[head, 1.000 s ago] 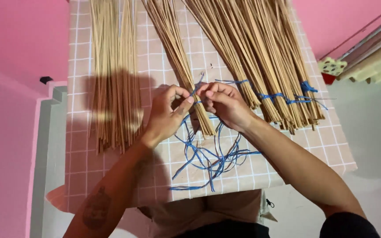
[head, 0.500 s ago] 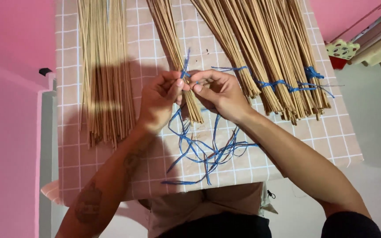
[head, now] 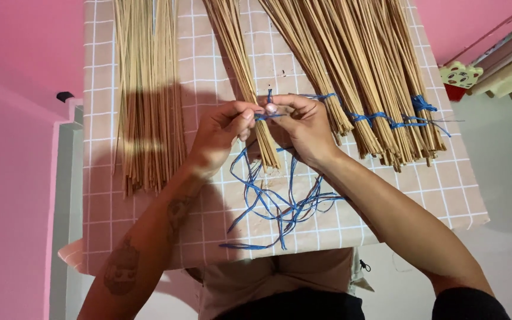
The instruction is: Bundling and tying thin wooden sticks together using a plastic string on a table.
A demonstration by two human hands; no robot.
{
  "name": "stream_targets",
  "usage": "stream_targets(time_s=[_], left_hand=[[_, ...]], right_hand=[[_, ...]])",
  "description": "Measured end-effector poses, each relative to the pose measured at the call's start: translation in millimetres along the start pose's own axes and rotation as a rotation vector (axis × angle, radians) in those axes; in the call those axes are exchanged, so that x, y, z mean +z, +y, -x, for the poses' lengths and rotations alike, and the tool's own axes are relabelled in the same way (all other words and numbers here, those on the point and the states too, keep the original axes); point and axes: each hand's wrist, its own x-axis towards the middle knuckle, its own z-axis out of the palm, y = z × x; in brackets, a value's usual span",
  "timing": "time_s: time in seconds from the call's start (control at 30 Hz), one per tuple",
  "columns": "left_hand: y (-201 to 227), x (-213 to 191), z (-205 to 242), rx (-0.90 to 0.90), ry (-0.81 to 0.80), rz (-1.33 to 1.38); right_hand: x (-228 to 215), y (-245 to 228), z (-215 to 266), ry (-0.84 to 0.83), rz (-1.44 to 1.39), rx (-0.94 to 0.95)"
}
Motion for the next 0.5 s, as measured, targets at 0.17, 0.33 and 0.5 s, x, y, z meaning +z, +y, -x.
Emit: stream_targets(time_s=[0.17, 0.33, 0.5], left_hand=[[7, 2, -1, 0.063, -0.091, -0.004], [6, 1, -3, 0.082, -0.175, -0.011], [-8, 0, -2, 0.043, -0.092, -0.024]], right_hand=[[5, -13, 4, -0.045, 0.048, 0.006], [14, -35, 9, -0.091, 0.095, -0.028], [14, -43, 12, -0.177, 0.145, -0.037]])
